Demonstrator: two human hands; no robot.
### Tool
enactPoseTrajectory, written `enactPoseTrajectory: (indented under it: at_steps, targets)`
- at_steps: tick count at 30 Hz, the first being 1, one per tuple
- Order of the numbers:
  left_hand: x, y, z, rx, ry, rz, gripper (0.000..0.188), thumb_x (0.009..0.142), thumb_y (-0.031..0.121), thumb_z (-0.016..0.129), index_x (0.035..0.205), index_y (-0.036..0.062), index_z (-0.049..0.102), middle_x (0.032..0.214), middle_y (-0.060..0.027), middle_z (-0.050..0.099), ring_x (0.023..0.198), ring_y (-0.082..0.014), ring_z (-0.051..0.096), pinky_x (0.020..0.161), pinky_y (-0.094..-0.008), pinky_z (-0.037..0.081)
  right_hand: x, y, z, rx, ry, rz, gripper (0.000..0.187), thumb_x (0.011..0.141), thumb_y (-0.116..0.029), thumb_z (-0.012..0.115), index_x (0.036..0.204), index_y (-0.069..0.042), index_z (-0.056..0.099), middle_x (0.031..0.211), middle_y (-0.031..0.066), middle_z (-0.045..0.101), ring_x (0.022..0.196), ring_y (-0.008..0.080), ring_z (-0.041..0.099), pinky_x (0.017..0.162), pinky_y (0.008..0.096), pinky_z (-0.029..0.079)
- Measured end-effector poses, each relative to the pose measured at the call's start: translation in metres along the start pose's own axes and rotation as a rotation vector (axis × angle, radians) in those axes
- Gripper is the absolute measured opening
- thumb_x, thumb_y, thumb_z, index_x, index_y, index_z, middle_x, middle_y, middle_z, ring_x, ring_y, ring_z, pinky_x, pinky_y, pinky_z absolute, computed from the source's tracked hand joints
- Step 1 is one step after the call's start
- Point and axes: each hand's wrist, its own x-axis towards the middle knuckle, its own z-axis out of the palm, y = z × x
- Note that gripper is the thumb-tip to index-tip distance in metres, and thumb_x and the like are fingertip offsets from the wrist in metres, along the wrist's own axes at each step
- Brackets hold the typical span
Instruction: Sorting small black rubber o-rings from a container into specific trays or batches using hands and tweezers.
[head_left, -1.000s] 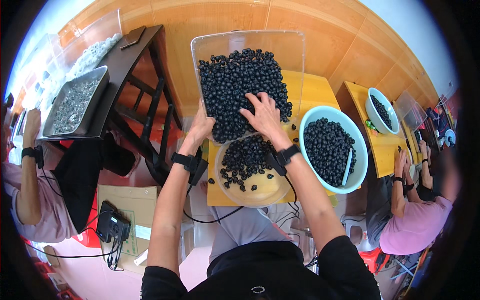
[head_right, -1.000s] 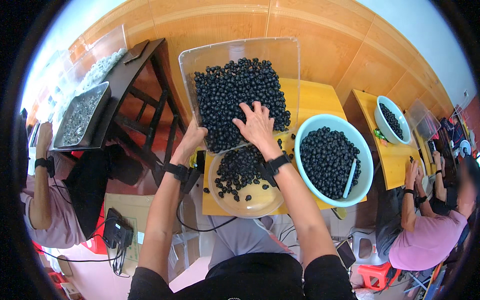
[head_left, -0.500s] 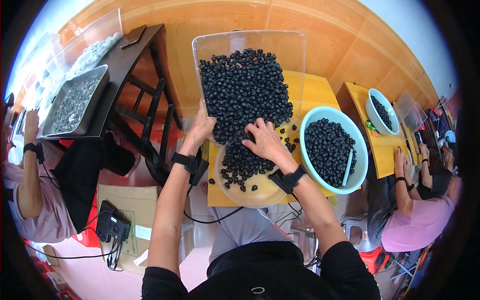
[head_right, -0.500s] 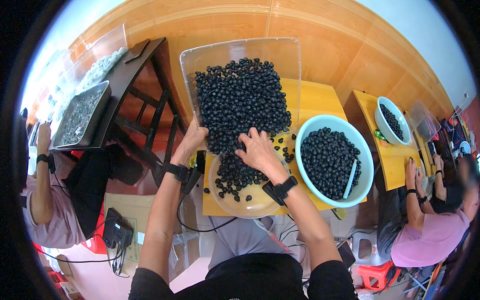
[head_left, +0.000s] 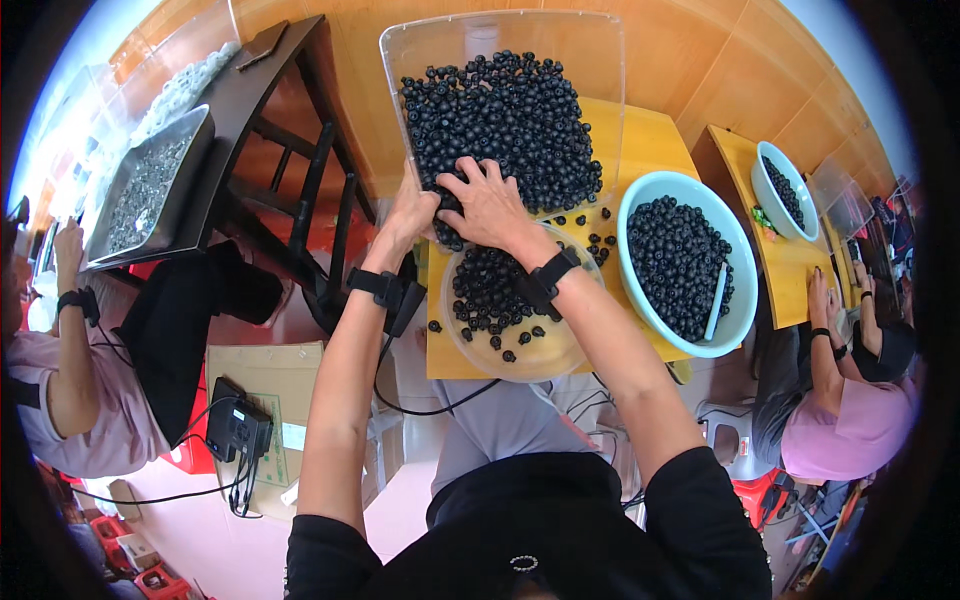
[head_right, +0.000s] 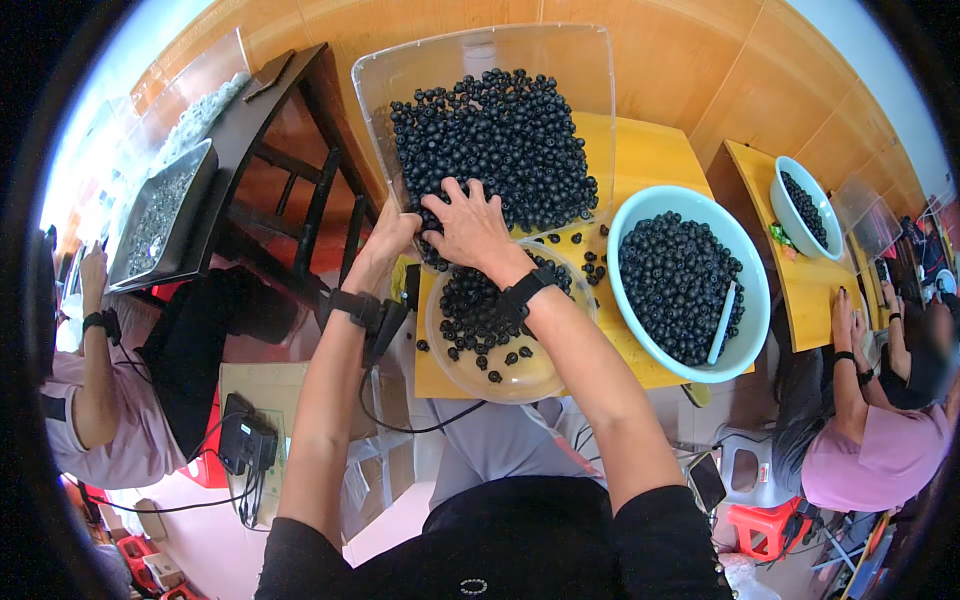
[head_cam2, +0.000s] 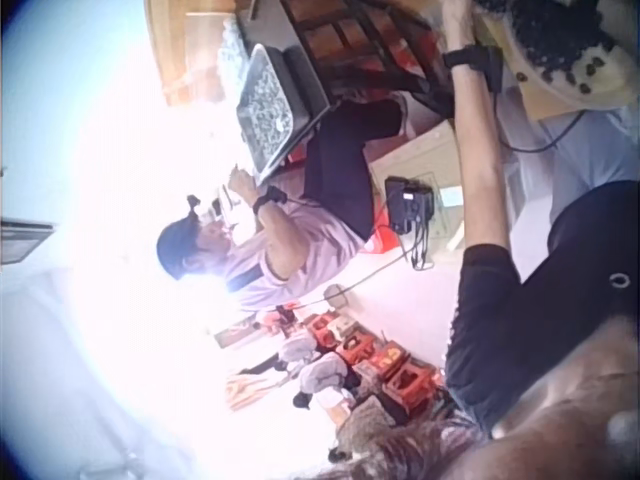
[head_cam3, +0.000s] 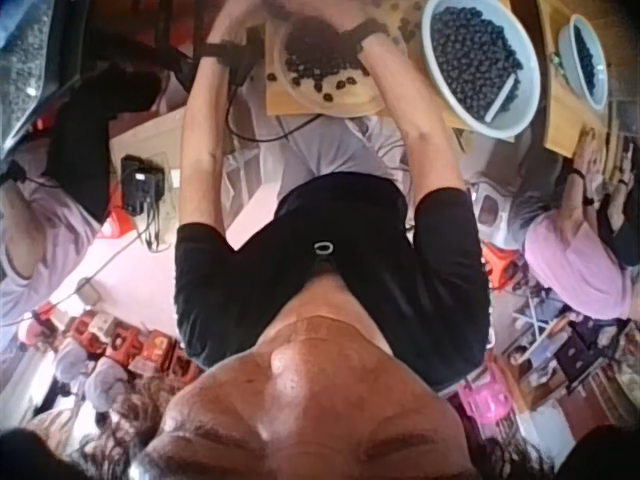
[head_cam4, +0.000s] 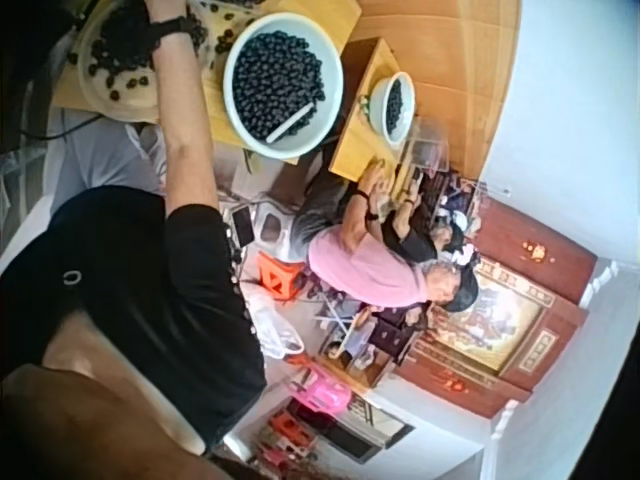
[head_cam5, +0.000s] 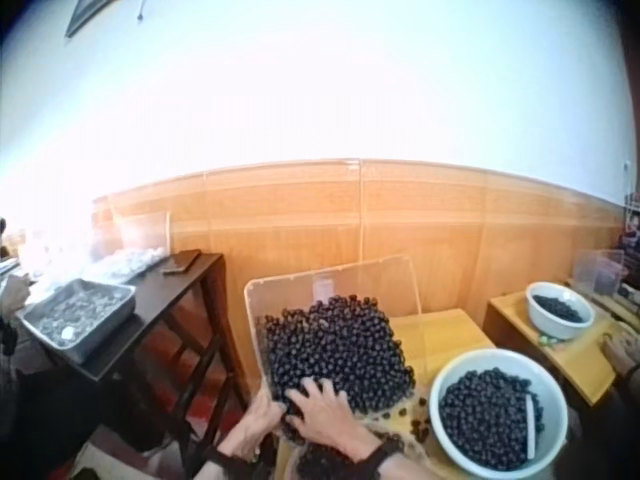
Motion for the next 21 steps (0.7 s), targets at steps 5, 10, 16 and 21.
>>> enactPoseTrajectory:
  at_steps: [5, 10, 16, 21]
  targets:
    - [-0.003, 0.002, -0.001, 0.056, 0.009, -0.005, 0.063, 0.069, -0.004, 0.038, 0.131, 0.0073, 0.027, 0.102, -0.0142, 0.052, 0.078, -0.023, 0.057, 0.054, -0.0308, 0.05, -0.016, 0.004, 0.002, -0.002, -0.179, 0.094, 0.034, 0.077, -0.032, 0.06, 0.105, -0.013, 0.058, 0.11, 0.0111, 0.046, 0.101, 0.0355, 0.044, 0.077, 0.0525, 0.04]
    - [0.004, -0.011, -0.009, 0.079, -0.022, 0.029, 0.067, 0.069, -0.005, 0.037, 0.133, 0.0079, 0.025, 0.104, -0.015, 0.052, 0.087, -0.0223, 0.055, 0.069, -0.0314, 0.049, -0.039, -0.006, -0.022, 0.043, -0.29, 0.13, 0.034, 0.079, -0.033, 0.059, 0.105, -0.012, 0.058, 0.109, 0.0127, 0.047, 0.101, 0.0357, 0.045, 0.081, 0.0501, 0.039]
    - [-0.001, 0.005, -0.002, 0.065, 0.022, -0.047, 0.071, 0.069, -0.007, 0.035, 0.136, 0.0114, 0.02, 0.103, -0.015, 0.052, 0.074, -0.0208, 0.057, 0.05, -0.0293, 0.049, -0.077, -0.004, -0.061, 0.037, -0.517, 0.08, 0.036, 0.077, -0.03, 0.063, 0.108, -0.013, 0.057, 0.104, 0.0125, 0.048, 0.098, 0.0339, 0.049, 0.083, 0.0439, 0.041]
    - [-0.002, 0.008, -0.004, 0.064, -0.025, -0.047, 0.072, 0.069, -0.008, 0.034, 0.137, 0.0104, 0.017, 0.106, -0.0157, 0.051, 0.078, -0.0224, 0.057, 0.054, -0.0311, 0.05, -0.041, 0.018, -0.067, 0.107, -0.402, 0.114, 0.041, 0.075, -0.027, 0.064, 0.113, -0.013, 0.054, 0.104, 0.0151, 0.049, 0.095, 0.0365, 0.052, 0.083, 0.0416, 0.043]
